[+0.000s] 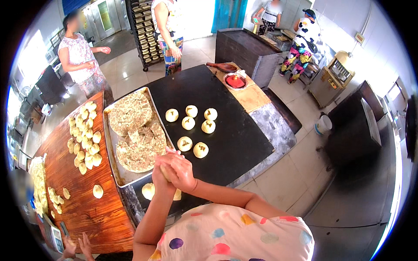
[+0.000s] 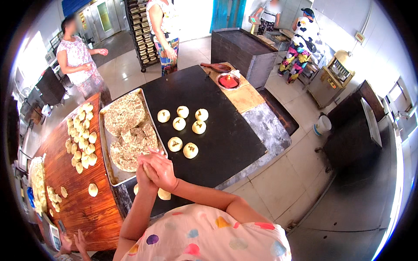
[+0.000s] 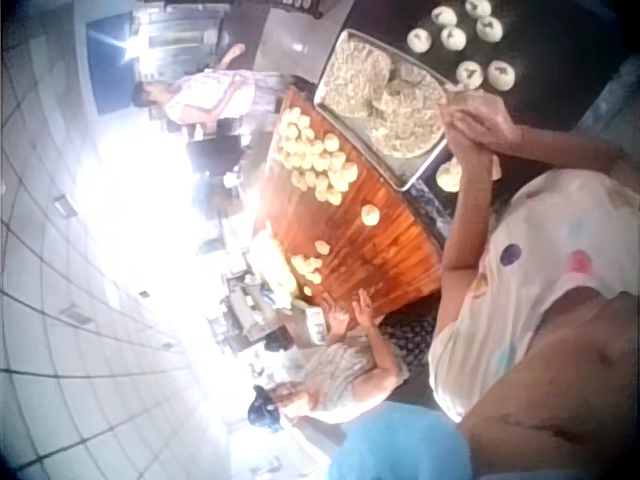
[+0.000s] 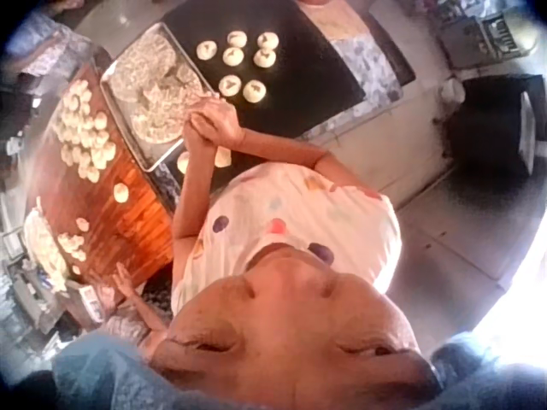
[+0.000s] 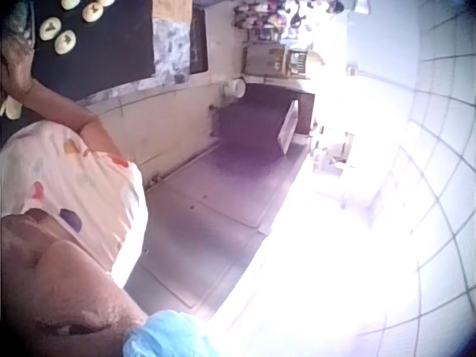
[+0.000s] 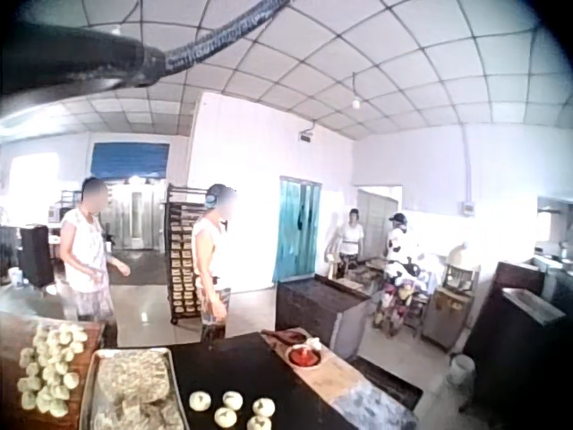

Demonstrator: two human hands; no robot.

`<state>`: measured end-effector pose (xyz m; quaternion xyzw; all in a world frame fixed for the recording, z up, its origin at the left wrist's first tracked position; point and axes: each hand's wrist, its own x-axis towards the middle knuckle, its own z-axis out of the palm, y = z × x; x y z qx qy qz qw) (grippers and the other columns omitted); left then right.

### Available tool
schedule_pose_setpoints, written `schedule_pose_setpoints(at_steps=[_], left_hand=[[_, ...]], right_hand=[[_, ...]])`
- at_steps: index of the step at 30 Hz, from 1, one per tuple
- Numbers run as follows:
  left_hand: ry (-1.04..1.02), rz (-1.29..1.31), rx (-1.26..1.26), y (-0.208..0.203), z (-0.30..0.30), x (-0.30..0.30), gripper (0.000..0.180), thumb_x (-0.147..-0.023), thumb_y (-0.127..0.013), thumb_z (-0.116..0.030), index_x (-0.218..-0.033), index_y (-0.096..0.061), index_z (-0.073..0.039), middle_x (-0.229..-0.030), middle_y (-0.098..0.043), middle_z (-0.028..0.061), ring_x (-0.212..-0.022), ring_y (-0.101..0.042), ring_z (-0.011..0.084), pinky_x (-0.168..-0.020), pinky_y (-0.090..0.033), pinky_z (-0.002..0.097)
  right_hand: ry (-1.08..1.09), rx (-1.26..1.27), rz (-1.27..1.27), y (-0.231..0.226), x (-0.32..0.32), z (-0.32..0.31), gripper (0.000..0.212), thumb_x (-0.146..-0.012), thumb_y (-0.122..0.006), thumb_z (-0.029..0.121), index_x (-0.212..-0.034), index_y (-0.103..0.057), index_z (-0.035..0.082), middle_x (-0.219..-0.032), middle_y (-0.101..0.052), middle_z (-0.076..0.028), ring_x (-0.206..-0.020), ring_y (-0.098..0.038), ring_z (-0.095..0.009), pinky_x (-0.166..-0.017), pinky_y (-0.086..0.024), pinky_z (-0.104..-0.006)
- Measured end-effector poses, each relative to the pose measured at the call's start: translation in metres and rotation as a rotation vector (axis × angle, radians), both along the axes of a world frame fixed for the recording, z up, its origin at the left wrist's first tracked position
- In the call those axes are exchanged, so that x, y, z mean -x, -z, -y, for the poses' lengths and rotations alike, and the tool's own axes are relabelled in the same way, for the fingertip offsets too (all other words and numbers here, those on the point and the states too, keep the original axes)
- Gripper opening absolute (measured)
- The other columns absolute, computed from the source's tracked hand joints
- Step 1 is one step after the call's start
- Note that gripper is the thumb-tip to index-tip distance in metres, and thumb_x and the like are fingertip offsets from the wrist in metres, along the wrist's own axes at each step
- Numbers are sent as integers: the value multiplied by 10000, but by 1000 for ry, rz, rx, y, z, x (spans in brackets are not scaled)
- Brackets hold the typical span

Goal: The person prepares filled dough balls by flattening dough circles, adding meat filling, and sealing the dough by hand.

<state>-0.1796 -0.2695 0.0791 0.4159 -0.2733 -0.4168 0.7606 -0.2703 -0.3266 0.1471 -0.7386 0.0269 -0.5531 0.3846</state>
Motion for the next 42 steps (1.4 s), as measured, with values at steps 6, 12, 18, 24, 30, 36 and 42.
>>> schedule_pose_setpoints(at_steps=[6, 12, 18, 24, 30, 36, 42], left_hand=[[56, -628, -111, -35, -5, 0, 627, -1007, -362, -552, -1374, -468, -55, -1239, -606, 179, -1139, -606, 299, -994, -491, 453], [384, -592, -29, -67, -1, -4, 579, -1000, -393, -555, -1322, -491, -84, -1311, -548, 130, -1212, -551, 246, -1027, -454, 431], [-67, -733, -31, -20, -2, 31, 455, -1015, -427, -490, -1269, -518, -123, -1236, -579, 69, -1157, -572, 211, -986, -481, 401], [30, -771, -146, -44, -2, 27, 420, -1028, -441, -426, -1304, -495, -114, -1264, -571, 48, -1170, -563, 181, -1029, -451, 396], [-63, -752, -221, -19, -1, 20, 503, -1000, -461, -463, -1316, -496, -73, -1284, -582, 88, -1165, -581, 211, -1071, -404, 411], [-142, -839, -161, 10, 24, 36, 291, -1032, -411, -336, -1024, -568, -91, -954, -604, 35, -883, -617, 151, -804, -525, 290], [-135, -1007, -182, 40, 48, 38, 285, -1024, -433, -356, -922, -551, -118, -904, -583, 9, -853, -606, 145, -815, -521, 303]], right_hand=[[-218, -217, -160, -18, 10, 15, 651, -814, -736, 120, -1398, -467, 18, -1387, -505, -241, -1335, -429, -425, -1114, -330, -488], [-349, -69, -170, 2, 17, 32, 300, -784, -763, 160, -1026, -694, -3, -1167, -666, -180, -1185, -592, -349, -1063, -402, -490], [-50, 62, -347, 6, 12, 14, 220, -851, -688, 123, -1037, -685, 5, -1129, -678, -163, -1089, -641, -321, -1065, -407, -504], [-224, -597, -263, 36, 14, 24, 248, -962, -587, 182, -1065, -686, -21, -1169, -673, -155, -1079, -639, -249, -1029, -449, -405], [-245, -1105, -172, 48, 11, 17, 428, -1033, -471, 297, -1207, -620, -65, -1302, -603, -147, -1191, -560, -220, -1067, -395, -361], [-57, 132, -232, 47, 18, 39, 197, -812, -665, 62, -995, -671, -11, -1062, -679, -184, -1016, -643, -346, -964, -478, -446], [10, 42, -76, 64, 12, 51, 61, -789, -630, -24, -828, -677, -19, -881, -698, -143, -844, -676, -314, -806, -554, -391]])
